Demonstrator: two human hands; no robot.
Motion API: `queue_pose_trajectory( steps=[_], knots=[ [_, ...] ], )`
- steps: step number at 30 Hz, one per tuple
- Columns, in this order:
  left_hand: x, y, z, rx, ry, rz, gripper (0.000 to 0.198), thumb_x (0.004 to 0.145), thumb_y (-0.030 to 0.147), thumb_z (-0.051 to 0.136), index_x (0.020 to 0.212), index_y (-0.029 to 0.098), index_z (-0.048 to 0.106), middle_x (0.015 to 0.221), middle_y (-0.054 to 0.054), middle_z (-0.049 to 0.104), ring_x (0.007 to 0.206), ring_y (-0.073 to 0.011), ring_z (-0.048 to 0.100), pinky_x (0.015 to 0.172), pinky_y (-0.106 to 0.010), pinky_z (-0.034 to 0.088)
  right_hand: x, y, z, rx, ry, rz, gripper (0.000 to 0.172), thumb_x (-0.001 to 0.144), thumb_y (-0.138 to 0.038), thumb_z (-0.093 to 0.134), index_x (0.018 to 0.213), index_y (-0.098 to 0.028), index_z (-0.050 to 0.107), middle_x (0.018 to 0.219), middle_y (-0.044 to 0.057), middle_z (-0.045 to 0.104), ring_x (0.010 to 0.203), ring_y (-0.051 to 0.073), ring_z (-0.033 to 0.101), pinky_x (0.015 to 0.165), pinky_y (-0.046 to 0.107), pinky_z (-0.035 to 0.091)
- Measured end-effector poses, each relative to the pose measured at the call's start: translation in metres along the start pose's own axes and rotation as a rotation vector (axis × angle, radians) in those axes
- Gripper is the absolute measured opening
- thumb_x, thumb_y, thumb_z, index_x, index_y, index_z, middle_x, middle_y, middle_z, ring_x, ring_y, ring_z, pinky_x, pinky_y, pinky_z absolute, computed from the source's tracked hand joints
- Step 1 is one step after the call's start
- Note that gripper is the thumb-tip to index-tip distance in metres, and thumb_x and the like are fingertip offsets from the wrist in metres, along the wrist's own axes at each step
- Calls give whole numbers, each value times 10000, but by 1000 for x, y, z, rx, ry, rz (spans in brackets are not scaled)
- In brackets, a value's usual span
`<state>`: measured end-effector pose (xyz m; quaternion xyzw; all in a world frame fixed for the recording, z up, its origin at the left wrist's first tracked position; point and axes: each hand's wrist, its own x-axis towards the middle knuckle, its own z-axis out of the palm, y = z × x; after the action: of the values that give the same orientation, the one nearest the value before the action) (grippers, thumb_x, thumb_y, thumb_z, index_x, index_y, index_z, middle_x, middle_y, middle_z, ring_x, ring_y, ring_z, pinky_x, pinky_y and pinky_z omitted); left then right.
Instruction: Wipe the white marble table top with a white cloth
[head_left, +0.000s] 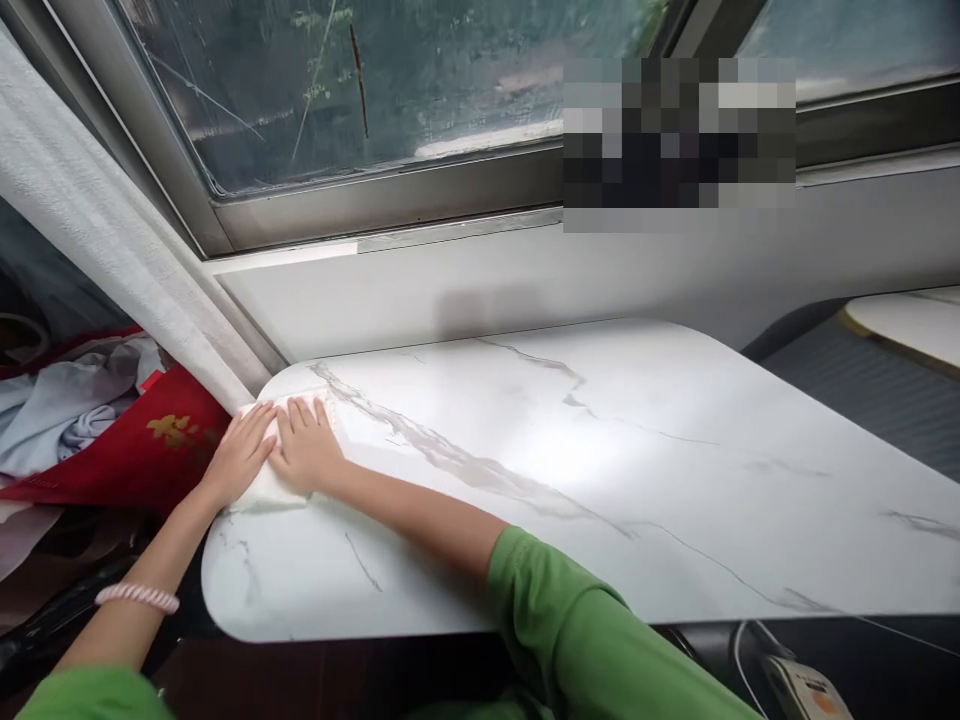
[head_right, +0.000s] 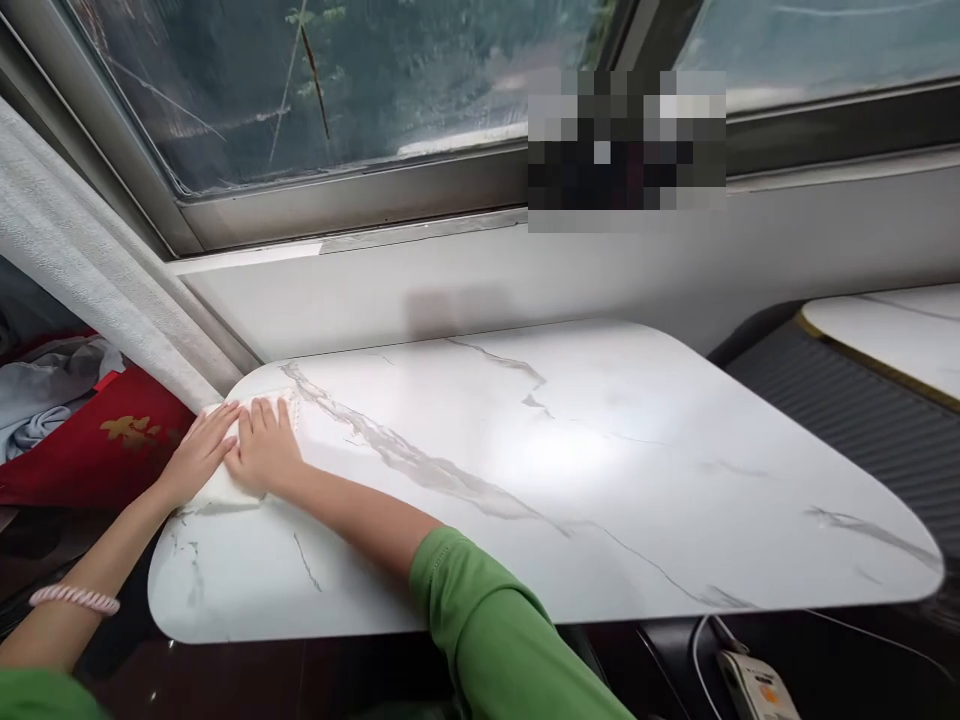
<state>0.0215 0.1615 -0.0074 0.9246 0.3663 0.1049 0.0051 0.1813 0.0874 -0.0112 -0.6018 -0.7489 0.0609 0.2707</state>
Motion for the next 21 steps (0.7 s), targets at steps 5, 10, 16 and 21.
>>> queue_pose_trajectory(
  steps=[5,10,16,21],
  knots=[
    [-79,36,-11,55,51,6,520,986,370,220,1489,244,254,1503,-73,390,1393,-233,342,1158,-492,213,-65,-41,-14,32,-22,-78,617,945,-342,349,1428,43,339,1506,251,321,1427,318,223,1170,518,100],
    [-130,75,-16,89,95,-65,522,990,353,226,1504,271,196,1503,-72,391,1394,-237,340,1157,-507,208,-107,-57,-30,89,-88,-150,620,942,-340,354,1431,39,335,1514,245,305,1433,316,210,1174,517,107],
    [-134,100,-23,114,33,-146,521,990,379,212,1474,210,304,1497,-78,400,1402,-220,324,1165,-479,198,-105,-49,-41,224,-252,-145,625,928,-353,389,1422,29,362,1518,234,308,1430,296,228,1181,475,104],
    [-115,93,-24,99,-31,-191,534,988,370,182,1444,155,359,1512,-100,368,1418,-194,284,1178,-452,158,-89,-48,-29,196,-201,-127,602,911,-305,380,1400,47,386,1491,258,348,1411,337,256,1162,531,77]
  ],
)
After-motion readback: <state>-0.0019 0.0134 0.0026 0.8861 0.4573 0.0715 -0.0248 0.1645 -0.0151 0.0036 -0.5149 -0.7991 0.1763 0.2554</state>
